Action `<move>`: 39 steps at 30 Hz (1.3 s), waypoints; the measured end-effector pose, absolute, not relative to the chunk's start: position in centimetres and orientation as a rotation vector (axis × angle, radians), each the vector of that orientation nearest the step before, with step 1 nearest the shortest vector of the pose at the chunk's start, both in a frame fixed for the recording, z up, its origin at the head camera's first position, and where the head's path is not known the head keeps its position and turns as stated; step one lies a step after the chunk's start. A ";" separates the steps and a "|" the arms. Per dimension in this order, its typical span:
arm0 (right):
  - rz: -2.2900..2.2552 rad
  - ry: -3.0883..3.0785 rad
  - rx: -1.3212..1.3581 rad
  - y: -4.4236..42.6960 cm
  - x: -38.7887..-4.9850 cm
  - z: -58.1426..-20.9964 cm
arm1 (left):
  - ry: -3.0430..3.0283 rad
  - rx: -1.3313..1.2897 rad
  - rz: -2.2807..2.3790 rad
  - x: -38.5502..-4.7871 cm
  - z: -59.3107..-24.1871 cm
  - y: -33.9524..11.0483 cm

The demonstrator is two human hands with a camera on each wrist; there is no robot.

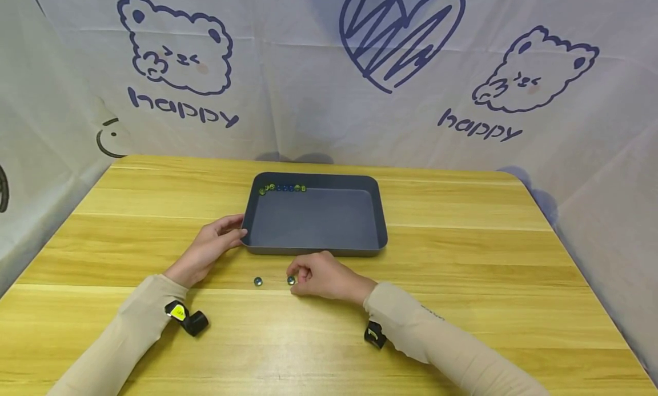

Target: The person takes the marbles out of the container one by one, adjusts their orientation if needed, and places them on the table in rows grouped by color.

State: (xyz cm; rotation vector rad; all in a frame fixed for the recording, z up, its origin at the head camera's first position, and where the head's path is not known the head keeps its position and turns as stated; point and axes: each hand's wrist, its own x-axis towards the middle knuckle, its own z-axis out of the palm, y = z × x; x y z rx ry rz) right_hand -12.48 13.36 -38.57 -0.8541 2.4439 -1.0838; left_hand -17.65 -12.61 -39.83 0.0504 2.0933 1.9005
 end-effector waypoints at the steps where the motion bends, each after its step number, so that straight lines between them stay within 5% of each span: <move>1: -1.082 2.447 -0.845 13.4 -12.5 -38.6 | 2.093 0.049 1.900 -17.6 -39.8 -12.6; 12: -1.085 2.482 -0.819 13.5 -12.2 -37.8 | 2.100 0.050 1.892 -17.7 -39.8 -12.7; 18: -1.041 2.504 -0.927 13.6 -13.0 -34.1 | 2.093 0.058 1.894 -17.7 -39.8 -12.6; 28: -0.865 2.705 -0.731 13.8 -20.4 -28.0 | 2.108 0.078 1.901 -18.0 -39.5 -12.9; 39: -0.438 2.790 -0.695 11.9 -27.2 -30.4 | 2.105 0.083 1.913 -17.9 -39.8 -12.7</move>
